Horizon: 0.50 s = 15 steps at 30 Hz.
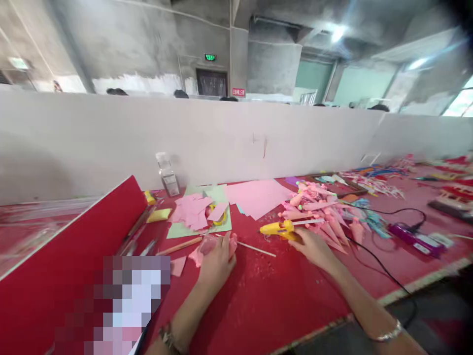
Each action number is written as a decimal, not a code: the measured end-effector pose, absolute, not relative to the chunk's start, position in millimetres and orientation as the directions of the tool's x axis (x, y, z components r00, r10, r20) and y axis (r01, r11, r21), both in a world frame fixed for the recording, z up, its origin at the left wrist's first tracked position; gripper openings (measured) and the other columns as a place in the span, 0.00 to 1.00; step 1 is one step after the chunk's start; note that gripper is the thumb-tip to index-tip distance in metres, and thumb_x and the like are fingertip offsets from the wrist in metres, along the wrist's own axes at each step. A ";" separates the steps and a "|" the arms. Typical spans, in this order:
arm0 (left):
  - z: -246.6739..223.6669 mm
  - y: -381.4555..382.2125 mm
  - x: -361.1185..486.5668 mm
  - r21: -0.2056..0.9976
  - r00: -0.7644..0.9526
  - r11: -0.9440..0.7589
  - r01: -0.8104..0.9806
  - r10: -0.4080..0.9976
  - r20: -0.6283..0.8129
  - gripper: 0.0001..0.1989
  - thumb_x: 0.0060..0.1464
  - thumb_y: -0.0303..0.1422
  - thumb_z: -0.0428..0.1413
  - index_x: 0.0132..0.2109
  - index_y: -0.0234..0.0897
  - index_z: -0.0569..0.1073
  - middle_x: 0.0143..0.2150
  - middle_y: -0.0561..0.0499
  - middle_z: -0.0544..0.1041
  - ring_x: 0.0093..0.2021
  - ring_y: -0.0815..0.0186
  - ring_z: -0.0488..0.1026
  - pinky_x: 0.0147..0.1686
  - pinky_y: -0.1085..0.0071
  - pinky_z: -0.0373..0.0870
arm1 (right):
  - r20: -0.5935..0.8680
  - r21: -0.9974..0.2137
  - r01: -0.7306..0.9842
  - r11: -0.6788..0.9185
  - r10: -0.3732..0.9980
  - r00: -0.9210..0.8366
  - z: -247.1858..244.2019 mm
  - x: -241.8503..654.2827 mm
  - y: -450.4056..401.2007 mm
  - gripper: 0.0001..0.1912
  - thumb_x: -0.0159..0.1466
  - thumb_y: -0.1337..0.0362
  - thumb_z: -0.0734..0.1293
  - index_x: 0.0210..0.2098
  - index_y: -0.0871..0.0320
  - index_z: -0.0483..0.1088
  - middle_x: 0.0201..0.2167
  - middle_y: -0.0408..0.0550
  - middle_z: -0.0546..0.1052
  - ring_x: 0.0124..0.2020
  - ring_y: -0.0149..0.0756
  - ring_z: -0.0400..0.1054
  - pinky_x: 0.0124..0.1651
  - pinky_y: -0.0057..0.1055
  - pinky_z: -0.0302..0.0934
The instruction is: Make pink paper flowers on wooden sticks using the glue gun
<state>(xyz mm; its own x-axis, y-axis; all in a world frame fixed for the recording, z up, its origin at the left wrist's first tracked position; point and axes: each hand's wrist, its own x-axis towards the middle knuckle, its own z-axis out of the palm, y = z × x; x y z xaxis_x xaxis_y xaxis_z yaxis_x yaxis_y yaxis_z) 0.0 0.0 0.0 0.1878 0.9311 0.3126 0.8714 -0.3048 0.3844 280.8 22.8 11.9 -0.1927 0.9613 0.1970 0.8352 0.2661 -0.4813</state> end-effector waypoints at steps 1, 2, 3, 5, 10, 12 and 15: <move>1.3 1.9 -3.9 0.427 0.175 -0.337 0.839 0.911 0.374 0.23 0.48 0.29 0.46 0.53 0.32 0.57 0.47 0.40 0.69 0.44 0.57 0.69 0.39 0.61 0.66 | 0.213 -0.474 0.838 0.271 0.959 -0.189 12.2 284.5 26.6 0.17 0.56 0.62 0.59 0.44 0.61 0.65 0.39 0.52 0.73 0.39 0.43 0.68 0.40 0.35 0.60; 2.6 3.4 -7.5 0.469 0.158 -0.363 0.805 0.893 0.421 0.23 0.48 0.28 0.47 0.53 0.33 0.57 0.47 0.41 0.69 0.45 0.59 0.68 0.42 0.62 0.65 | 0.226 -0.465 0.842 0.274 0.956 -0.186 12.5 287.9 30.6 0.17 0.56 0.62 0.59 0.44 0.61 0.65 0.39 0.52 0.73 0.40 0.43 0.67 0.41 0.35 0.59; 4.3 4.3 -10.4 0.511 0.136 -0.382 0.770 0.881 0.454 0.22 0.48 0.28 0.47 0.52 0.34 0.58 0.47 0.42 0.69 0.46 0.60 0.67 0.44 0.63 0.64 | 0.234 -0.456 0.846 0.274 0.955 -0.184 12.7 291.1 34.8 0.17 0.56 0.62 0.58 0.44 0.60 0.65 0.40 0.52 0.73 0.40 0.43 0.67 0.41 0.35 0.59; 8.4 3.8 -13.3 0.607 0.080 -0.397 0.689 0.873 0.480 0.20 0.48 0.29 0.48 0.50 0.36 0.60 0.47 0.44 0.69 0.47 0.62 0.66 0.46 0.65 0.62 | 0.253 -0.434 0.860 0.270 0.952 -0.172 12.8 296.3 43.6 0.17 0.56 0.63 0.58 0.43 0.60 0.65 0.41 0.52 0.73 0.41 0.43 0.67 0.42 0.36 0.59; 20.4 -5.1 -6.0 0.827 0.051 -0.317 0.463 0.942 0.332 0.11 0.49 0.32 0.49 0.42 0.36 0.63 0.37 0.50 0.71 0.39 0.65 0.69 0.40 0.68 0.64 | 0.175 -0.367 0.899 0.240 0.967 -0.186 18.0 304.2 56.7 0.16 0.56 0.62 0.58 0.41 0.62 0.66 0.36 0.52 0.74 0.36 0.42 0.69 0.37 0.33 0.60; 22.9 -6.9 -1.9 0.883 0.066 -0.304 0.358 0.951 0.301 0.09 0.49 0.31 0.49 0.40 0.36 0.61 0.34 0.51 0.71 0.36 0.67 0.69 0.39 0.69 0.64 | 0.116 -0.284 0.930 0.233 0.971 -0.208 26.9 305.9 51.0 0.14 0.55 0.64 0.59 0.39 0.61 0.68 0.35 0.53 0.74 0.34 0.42 0.69 0.35 0.32 0.60; 22.6 -6.4 1.1 0.923 0.071 -0.302 0.240 0.953 0.293 0.11 0.48 0.29 0.50 0.40 0.37 0.59 0.34 0.52 0.71 0.36 0.68 0.69 0.40 0.70 0.63 | 0.071 -0.132 0.971 0.201 0.979 -0.193 49.8 298.3 29.4 0.10 0.52 0.65 0.62 0.33 0.62 0.70 0.35 0.57 0.73 0.34 0.46 0.68 0.37 0.36 0.59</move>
